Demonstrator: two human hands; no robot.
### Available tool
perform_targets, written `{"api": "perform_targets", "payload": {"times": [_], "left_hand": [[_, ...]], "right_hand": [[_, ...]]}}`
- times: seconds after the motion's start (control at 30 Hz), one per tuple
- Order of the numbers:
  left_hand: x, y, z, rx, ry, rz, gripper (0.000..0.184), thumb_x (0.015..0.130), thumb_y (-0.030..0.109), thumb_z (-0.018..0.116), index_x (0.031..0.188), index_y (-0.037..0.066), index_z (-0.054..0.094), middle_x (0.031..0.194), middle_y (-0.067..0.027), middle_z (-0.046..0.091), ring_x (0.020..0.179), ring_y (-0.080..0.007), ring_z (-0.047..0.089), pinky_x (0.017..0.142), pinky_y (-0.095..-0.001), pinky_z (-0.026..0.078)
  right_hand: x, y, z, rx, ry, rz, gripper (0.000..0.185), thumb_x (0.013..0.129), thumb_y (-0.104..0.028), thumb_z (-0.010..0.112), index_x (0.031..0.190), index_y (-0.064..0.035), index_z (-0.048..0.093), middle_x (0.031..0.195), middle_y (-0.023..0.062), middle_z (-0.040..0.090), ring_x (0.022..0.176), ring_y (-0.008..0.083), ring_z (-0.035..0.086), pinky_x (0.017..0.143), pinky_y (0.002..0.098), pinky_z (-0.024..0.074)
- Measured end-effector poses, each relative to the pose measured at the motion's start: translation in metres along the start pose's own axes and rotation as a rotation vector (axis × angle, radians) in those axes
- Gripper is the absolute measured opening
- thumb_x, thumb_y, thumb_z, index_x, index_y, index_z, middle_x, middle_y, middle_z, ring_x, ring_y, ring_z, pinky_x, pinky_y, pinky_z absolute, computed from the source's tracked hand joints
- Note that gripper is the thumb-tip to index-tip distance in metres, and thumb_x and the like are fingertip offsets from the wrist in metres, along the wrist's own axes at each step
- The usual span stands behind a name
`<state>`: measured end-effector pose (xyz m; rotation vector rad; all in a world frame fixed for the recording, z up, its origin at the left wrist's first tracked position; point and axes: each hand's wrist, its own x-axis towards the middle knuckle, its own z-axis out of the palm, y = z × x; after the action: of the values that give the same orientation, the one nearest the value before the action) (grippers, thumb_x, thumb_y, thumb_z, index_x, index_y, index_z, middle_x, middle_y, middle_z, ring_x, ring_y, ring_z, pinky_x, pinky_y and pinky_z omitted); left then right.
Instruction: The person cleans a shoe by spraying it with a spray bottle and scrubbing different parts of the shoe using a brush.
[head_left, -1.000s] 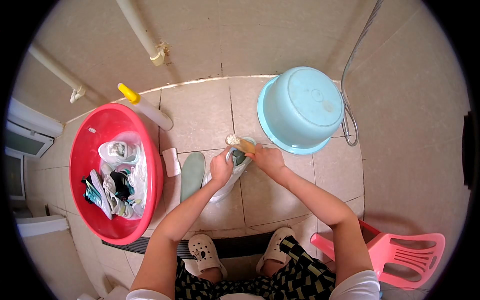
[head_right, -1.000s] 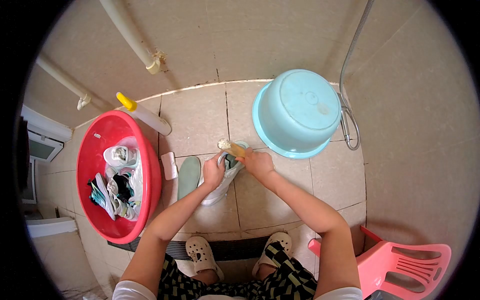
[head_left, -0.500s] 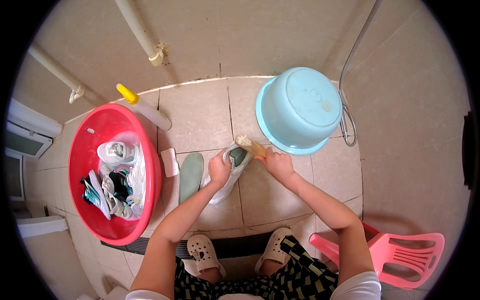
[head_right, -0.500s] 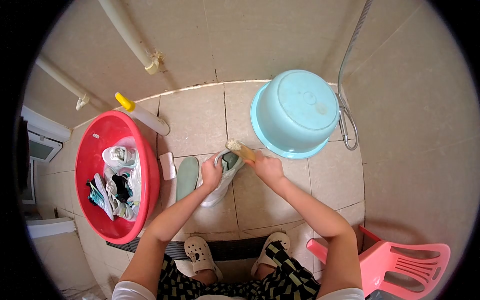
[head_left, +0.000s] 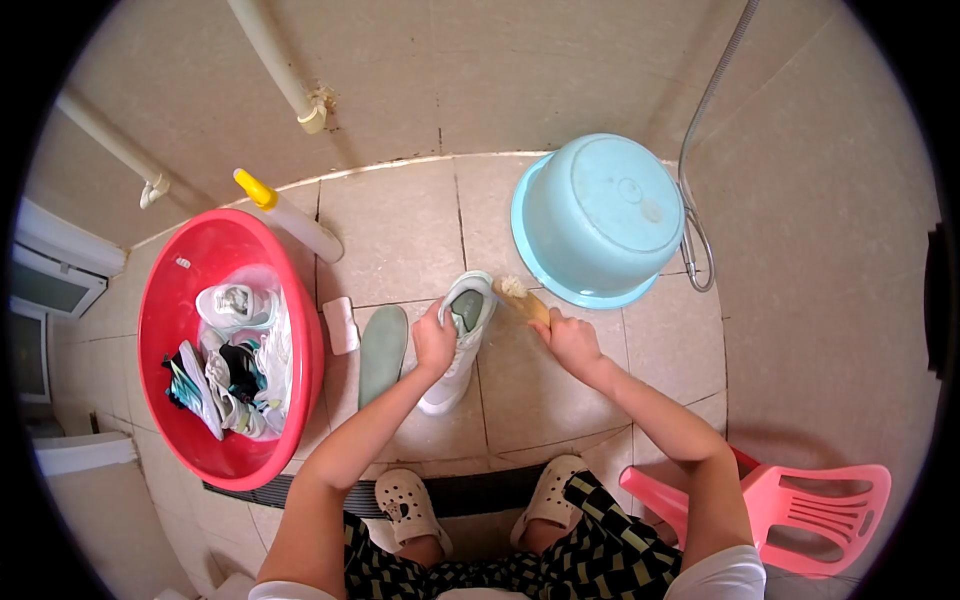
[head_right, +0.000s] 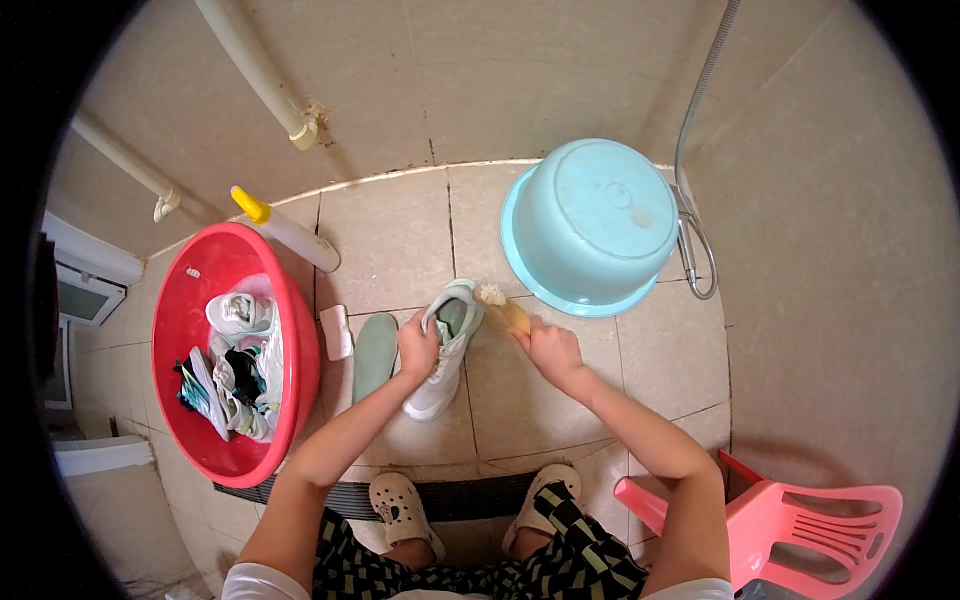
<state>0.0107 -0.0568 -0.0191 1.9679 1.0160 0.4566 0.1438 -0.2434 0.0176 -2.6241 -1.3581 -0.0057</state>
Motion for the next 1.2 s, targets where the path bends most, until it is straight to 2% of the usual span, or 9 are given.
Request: {"api": "perform_targets", "payload": {"times": [0.07, 0.17, 0.23, 0.27, 0.33, 0.43, 0.87, 0.97, 1.2], "left_hand": [[0.004, 0.004, -0.002, 0.053, -0.030, 0.015, 0.029, 0.082, 0.011, 0.053, 0.109, 0.001, 0.058, 0.087, -0.0240, 0.061, 0.081, -0.0384, 0.060, 0.071, -0.0413, 0.047], [0.018, 0.005, 0.004, 0.025, 0.015, 0.285, 0.035, 0.080, 0.010, 0.056, 0.113, 0.000, 0.054, 0.088, -0.0229, 0.061, 0.081, -0.0387, 0.060, 0.072, -0.0420, 0.047], [0.028, 0.013, 0.010, -0.091, 0.082, 0.428, 0.028, 0.078, 0.007, 0.059, 0.106, 0.003, 0.060, 0.078, -0.0231, 0.061, 0.070, -0.0374, 0.059, 0.064, -0.0396, 0.046], [0.032, 0.015, 0.010, -0.091, 0.083, 0.428, 0.028, 0.078, 0.007, 0.059, 0.106, 0.003, 0.060, 0.078, -0.0231, 0.061, 0.070, -0.0374, 0.059, 0.064, -0.0396, 0.046], [0.038, 0.019, 0.009, 0.025, -0.181, 0.129, 0.025, 0.078, 0.011, 0.059, 0.102, 0.005, 0.063, 0.081, -0.0237, 0.060, 0.076, -0.0392, 0.058, 0.067, -0.0431, 0.047], [0.039, 0.024, 0.009, 0.012, -0.155, 0.044, 0.020, 0.078, 0.012, 0.060, 0.097, 0.007, 0.065, 0.078, -0.0239, 0.059, 0.074, -0.0390, 0.058, 0.065, -0.0426, 0.047], [0.040, 0.017, 0.016, -0.031, -0.092, 0.040, 0.022, 0.079, 0.013, 0.059, 0.100, 0.008, 0.065, 0.080, -0.0235, 0.060, 0.074, -0.0366, 0.060, 0.067, -0.0393, 0.048], [0.039, 0.019, 0.015, -0.033, -0.081, 0.060, 0.023, 0.078, 0.013, 0.060, 0.099, 0.007, 0.065, 0.080, -0.0235, 0.060, 0.073, -0.0363, 0.060, 0.068, -0.0390, 0.048], [0.040, 0.010, 0.014, -0.087, -0.029, 0.102, 0.023, 0.078, 0.013, 0.061, 0.100, 0.007, 0.065, 0.079, -0.0249, 0.059, 0.072, -0.0364, 0.061, 0.066, -0.0386, 0.048]], "right_hand": [[0.011, -0.003, -0.006, 0.045, 0.001, 0.021, 0.045, 0.085, -0.047, 0.050, 0.074, -0.0034, 0.053, 0.048, 0.0124, 0.056, 0.042, 0.0268, 0.058, 0.039, 0.0355, 0.0463], [0.034, -0.020, -0.008, 0.111, -0.008, 0.037, 0.046, 0.086, -0.047, 0.048, 0.073, -0.0034, 0.053, 0.051, 0.0130, 0.057, 0.045, 0.0279, 0.059, 0.042, 0.0365, 0.0475], [0.042, -0.029, -0.001, 0.076, -0.038, 0.010, 0.047, 0.086, -0.048, 0.048, 0.074, -0.0033, 0.053, 0.051, 0.0129, 0.057, 0.045, 0.0283, 0.059, 0.040, 0.0374, 0.0468], [0.043, -0.033, 0.003, 0.075, -0.037, 0.008, 0.047, 0.086, -0.048, 0.048, 0.074, -0.0033, 0.053, 0.051, 0.0129, 0.057, 0.045, 0.0283, 0.059, 0.040, 0.0374, 0.0468], [0.042, -0.038, 0.010, 0.050, -0.037, 0.040, 0.047, 0.085, -0.049, 0.048, 0.074, -0.0038, 0.053, 0.050, 0.0126, 0.057, 0.044, 0.0282, 0.059, 0.039, 0.0376, 0.0458], [0.039, -0.032, 0.011, 0.056, -0.070, 0.045, 0.045, 0.086, -0.048, 0.048, 0.077, -0.0039, 0.051, 0.050, 0.0131, 0.057, 0.045, 0.0289, 0.059, 0.039, 0.0377, 0.0460], [-0.010, -0.019, 0.025, 0.046, 0.025, 0.021, 0.043, 0.084, -0.047, 0.053, 0.075, -0.0048, 0.050, 0.047, 0.0117, 0.055, 0.042, 0.0284, 0.058, 0.038, 0.0369, 0.0458], [-0.021, -0.025, 0.019, 0.059, -0.078, 0.054, 0.043, 0.084, -0.046, 0.053, 0.075, -0.0044, 0.050, 0.048, 0.0122, 0.056, 0.044, 0.0294, 0.058, 0.039, 0.0383, 0.0462], [0.018, -0.023, -0.009, 0.159, -0.093, 0.092, 0.041, 0.086, -0.042, 0.051, 0.081, -0.0016, 0.054, 0.055, 0.0158, 0.058, 0.051, 0.0334, 0.059, 0.046, 0.0406, 0.0482]]}}
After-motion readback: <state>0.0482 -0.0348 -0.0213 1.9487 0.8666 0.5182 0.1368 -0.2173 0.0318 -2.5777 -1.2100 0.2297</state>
